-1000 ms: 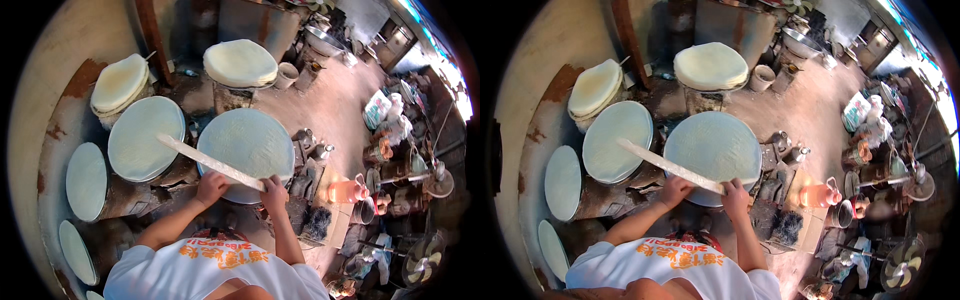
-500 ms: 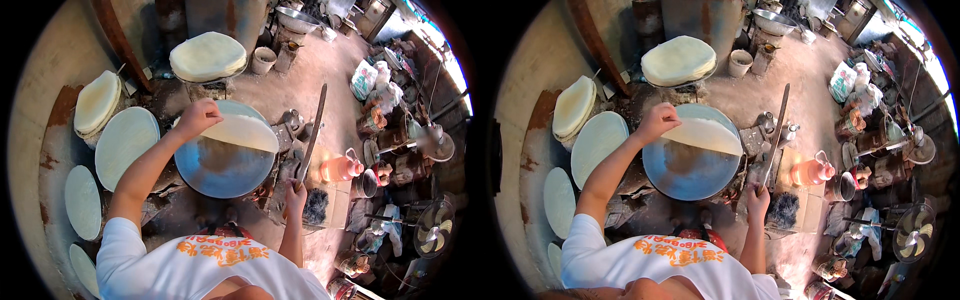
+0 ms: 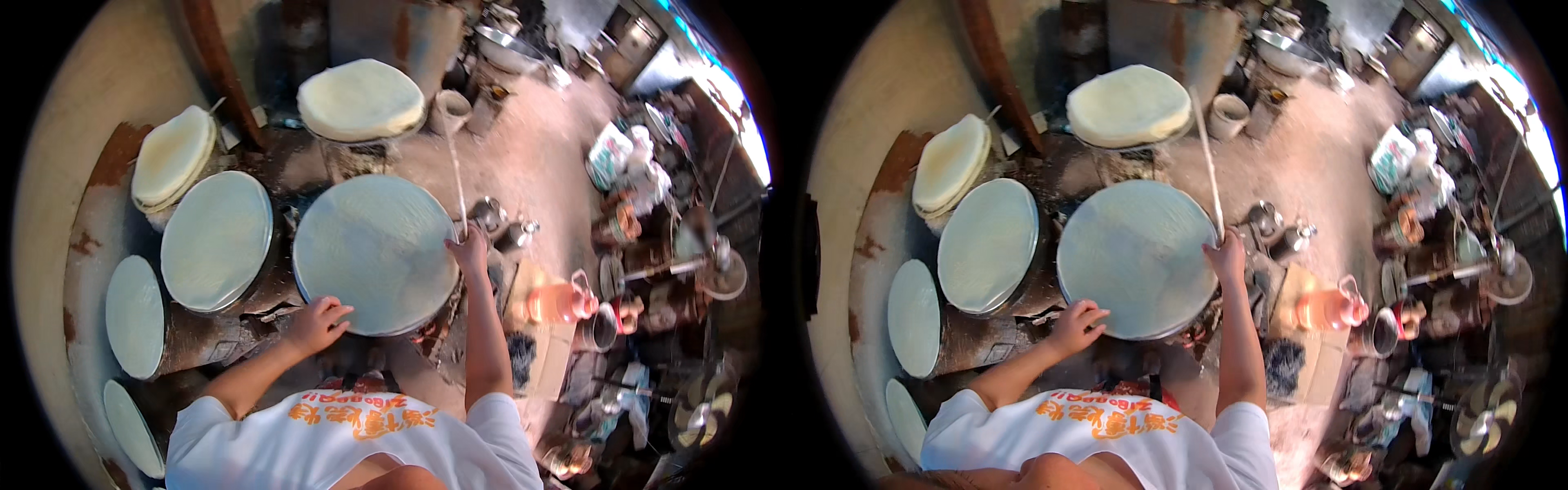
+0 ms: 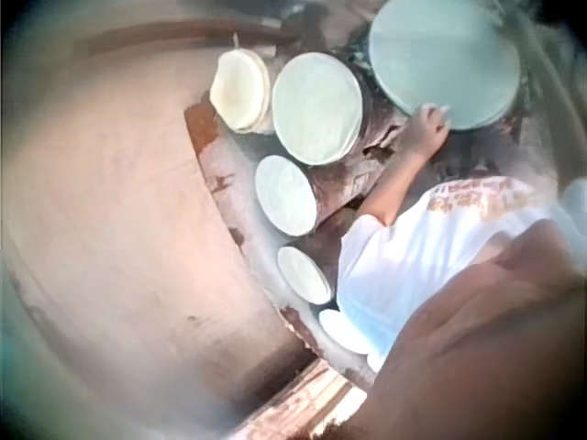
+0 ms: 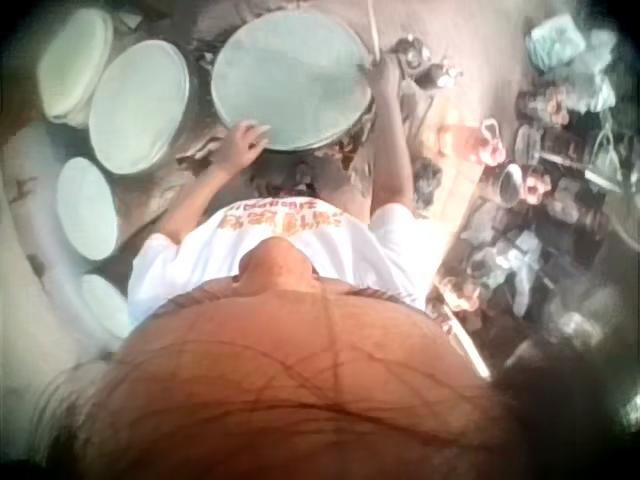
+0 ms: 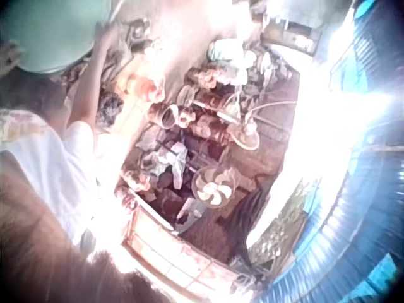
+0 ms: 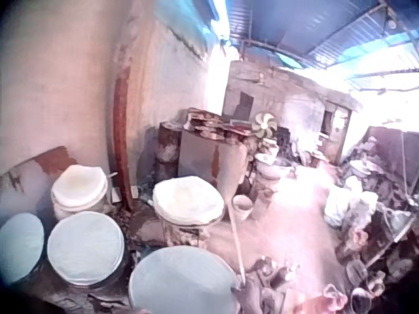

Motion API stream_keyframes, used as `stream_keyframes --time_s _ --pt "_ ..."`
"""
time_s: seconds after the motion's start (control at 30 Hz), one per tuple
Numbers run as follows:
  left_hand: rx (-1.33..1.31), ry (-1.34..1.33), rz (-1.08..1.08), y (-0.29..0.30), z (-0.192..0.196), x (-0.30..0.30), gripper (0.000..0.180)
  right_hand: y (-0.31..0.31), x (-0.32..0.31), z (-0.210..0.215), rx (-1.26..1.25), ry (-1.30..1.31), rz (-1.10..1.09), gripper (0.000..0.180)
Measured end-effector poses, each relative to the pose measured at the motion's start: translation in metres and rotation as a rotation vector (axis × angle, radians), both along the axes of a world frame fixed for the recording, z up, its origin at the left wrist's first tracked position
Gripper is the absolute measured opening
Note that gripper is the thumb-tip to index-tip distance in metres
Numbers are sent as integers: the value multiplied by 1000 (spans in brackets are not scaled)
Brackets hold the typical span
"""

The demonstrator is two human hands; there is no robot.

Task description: The person uses a ladle and a stick to prepare spring roll skins on several heated circular plates, spreading batter in a circular motion and peeling off the cooked skins.

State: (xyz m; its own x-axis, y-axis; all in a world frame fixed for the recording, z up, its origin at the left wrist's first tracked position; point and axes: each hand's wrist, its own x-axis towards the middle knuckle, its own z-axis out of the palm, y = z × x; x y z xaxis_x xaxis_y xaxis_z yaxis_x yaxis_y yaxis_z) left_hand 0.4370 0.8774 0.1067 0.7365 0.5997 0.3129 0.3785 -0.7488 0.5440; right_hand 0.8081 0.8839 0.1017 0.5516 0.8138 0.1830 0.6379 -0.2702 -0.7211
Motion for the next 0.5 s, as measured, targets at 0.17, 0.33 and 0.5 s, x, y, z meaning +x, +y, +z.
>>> stream_keyframes --time_s 0.17,0.33,0.5 --pt "-101 -45 175 -26 21 7 27 86 19 -27 -166 -30 131 37" --pt "-208 -14 398 -46 -3 -44 23 115 -12 -14 -244 -323 185 30" --pt "-250 -31 433 -44 1 -47 19 108 5 -2 -205 -314 127 26"
